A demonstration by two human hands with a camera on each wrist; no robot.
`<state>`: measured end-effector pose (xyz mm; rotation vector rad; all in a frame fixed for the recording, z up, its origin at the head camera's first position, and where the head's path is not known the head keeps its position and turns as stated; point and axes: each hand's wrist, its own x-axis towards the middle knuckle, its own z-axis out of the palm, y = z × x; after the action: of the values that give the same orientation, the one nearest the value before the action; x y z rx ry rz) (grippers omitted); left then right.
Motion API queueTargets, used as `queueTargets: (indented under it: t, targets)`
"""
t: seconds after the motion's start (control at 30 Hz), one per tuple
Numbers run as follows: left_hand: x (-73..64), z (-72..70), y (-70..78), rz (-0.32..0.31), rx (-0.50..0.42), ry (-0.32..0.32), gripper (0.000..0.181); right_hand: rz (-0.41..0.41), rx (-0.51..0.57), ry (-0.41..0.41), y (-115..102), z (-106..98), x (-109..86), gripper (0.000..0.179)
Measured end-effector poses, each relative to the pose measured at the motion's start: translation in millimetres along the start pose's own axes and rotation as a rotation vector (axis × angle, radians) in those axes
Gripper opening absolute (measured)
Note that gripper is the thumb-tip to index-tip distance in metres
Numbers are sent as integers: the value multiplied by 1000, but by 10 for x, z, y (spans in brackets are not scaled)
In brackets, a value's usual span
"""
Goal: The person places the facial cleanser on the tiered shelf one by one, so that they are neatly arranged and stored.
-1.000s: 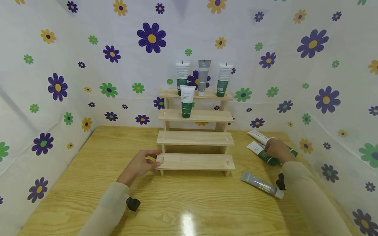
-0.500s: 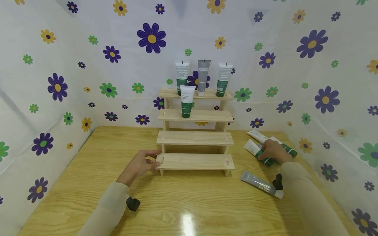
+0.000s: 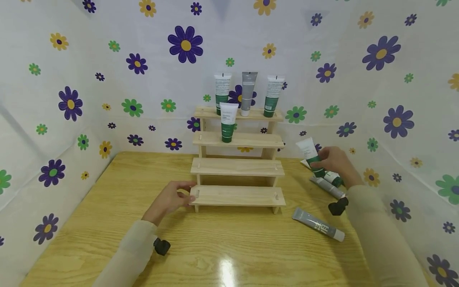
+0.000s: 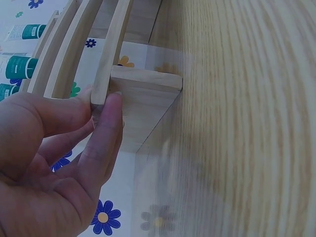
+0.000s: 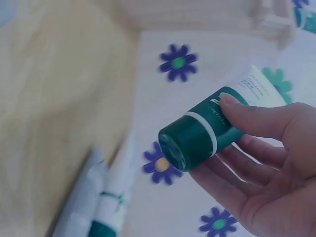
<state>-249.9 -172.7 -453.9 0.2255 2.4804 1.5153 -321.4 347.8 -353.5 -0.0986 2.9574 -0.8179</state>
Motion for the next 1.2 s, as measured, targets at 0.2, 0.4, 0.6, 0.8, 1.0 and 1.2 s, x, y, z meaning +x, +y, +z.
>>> queueTargets:
  t: [0.2, 0.4, 0.6, 0.8, 1.0, 1.2]
  targets:
    - [-9, -8, 17, 8, 2, -3, 52, 20, 167, 52, -340, -105, 17, 67]
    - [2, 2, -3, -4, 0, 9, 51, 44, 341, 94, -704, -132, 59, 73]
    - [-3, 5, -2, -12, 4, 12, 51, -5, 466, 127, -979, -84, 145, 67]
    - [-2, 2, -5, -14, 14, 12, 51, -52, 522, 120, -1175, 45, 242, 62]
    - [0, 4, -4, -22, 9, 16, 51, -58, 590, 132, -1354, 234, 352, 59]
    - [2, 12, 8, -9, -5, 12, 52, -76, 637, 157, -1464, 368, 423, 57]
